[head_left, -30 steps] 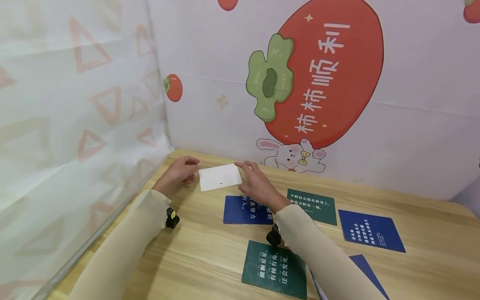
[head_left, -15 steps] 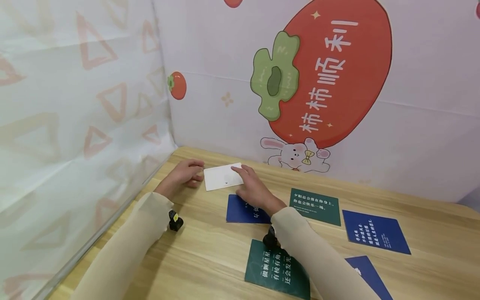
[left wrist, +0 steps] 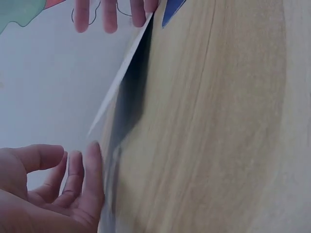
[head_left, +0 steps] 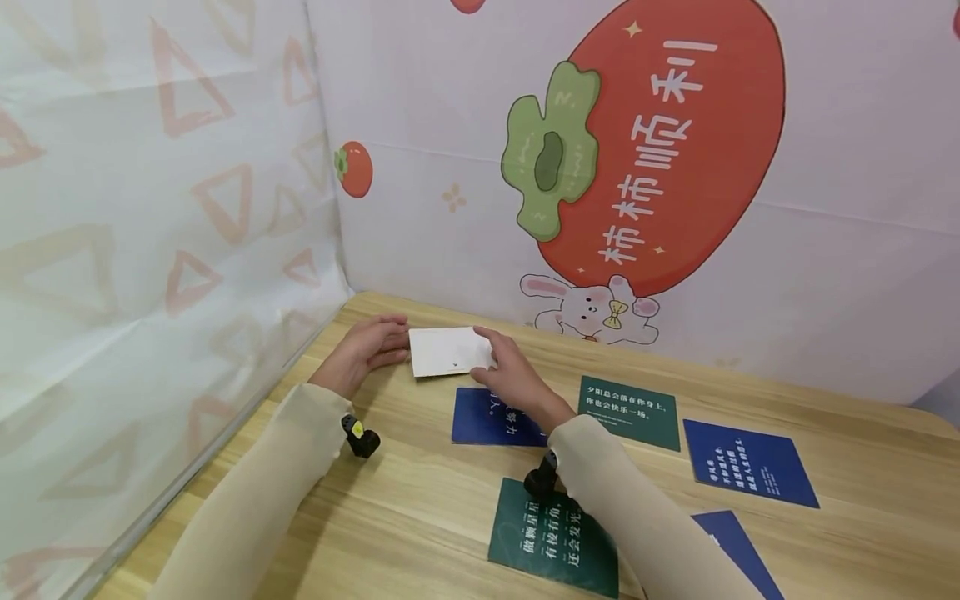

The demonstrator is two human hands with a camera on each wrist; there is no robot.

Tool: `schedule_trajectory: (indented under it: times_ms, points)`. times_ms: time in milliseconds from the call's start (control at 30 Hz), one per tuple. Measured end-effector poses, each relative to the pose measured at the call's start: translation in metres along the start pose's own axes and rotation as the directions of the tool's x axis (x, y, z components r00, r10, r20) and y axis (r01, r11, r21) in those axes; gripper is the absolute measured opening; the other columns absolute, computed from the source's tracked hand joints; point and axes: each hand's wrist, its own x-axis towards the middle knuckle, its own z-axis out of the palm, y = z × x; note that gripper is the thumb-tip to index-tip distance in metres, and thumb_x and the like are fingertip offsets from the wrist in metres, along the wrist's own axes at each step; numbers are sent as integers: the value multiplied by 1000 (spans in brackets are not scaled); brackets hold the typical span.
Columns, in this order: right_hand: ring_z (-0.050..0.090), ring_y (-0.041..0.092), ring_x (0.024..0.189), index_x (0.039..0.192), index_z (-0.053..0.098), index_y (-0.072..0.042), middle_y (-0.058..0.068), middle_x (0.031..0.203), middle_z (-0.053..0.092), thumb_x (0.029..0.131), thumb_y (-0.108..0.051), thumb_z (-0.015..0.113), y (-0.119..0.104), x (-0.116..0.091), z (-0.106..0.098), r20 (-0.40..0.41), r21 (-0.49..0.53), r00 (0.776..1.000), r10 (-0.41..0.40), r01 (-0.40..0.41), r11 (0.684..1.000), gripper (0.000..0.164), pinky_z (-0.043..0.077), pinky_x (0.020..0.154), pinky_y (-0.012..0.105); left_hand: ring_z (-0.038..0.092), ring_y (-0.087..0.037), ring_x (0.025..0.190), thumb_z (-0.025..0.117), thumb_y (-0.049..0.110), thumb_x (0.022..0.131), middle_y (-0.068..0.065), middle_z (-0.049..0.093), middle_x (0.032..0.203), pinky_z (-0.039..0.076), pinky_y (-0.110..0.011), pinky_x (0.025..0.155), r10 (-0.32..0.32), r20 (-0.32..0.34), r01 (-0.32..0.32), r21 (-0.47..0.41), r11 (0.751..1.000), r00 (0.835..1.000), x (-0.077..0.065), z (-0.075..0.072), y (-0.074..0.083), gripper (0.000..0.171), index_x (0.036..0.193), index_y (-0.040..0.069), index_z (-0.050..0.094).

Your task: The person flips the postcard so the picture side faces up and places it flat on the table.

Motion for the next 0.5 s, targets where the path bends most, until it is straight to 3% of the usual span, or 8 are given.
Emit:
schedule_trajectory:
  times_ms: [167, 367, 500]
  points:
    - [37, 49, 160, 173, 30, -20, 19, 179, 20, 108, -7, 64, 0, -1, -4, -8, 97, 999, 37, -36, 995, 75, 41, 125, 63, 72, -10, 100, 61, 8, 110, -12, 50, 164, 64, -23, 88, 24, -17, -24, -1, 1000, 1000, 5, 1, -4, 50, 159, 9, 50]
    - [39, 44, 160, 173, 30, -24, 14, 180, 19, 109, -10, 64, 2, -1, -6, -8, 100, 998, 68, -67, 993, 74, 44, 124, 62, 70, -11, 103, 57, 5, 110, -13, 54, 160, 63, -23, 88, 54, 23, -55, 26, 998, 998, 7, 1, -8, 49, 160, 10, 53]
    - [39, 43, 160, 173, 30, -25, 12, 181, 20, 109, -10, 64, 4, -1, -6, -5, 96, 997, 72, -72, 993, 74, 45, 123, 61, 74, -11, 101, 58, 5, 110, -11, 65, 142, 64, -25, 86, 80, 38, -81, 40, 996, 996, 8, 1, -10, 46, 155, 9, 58]
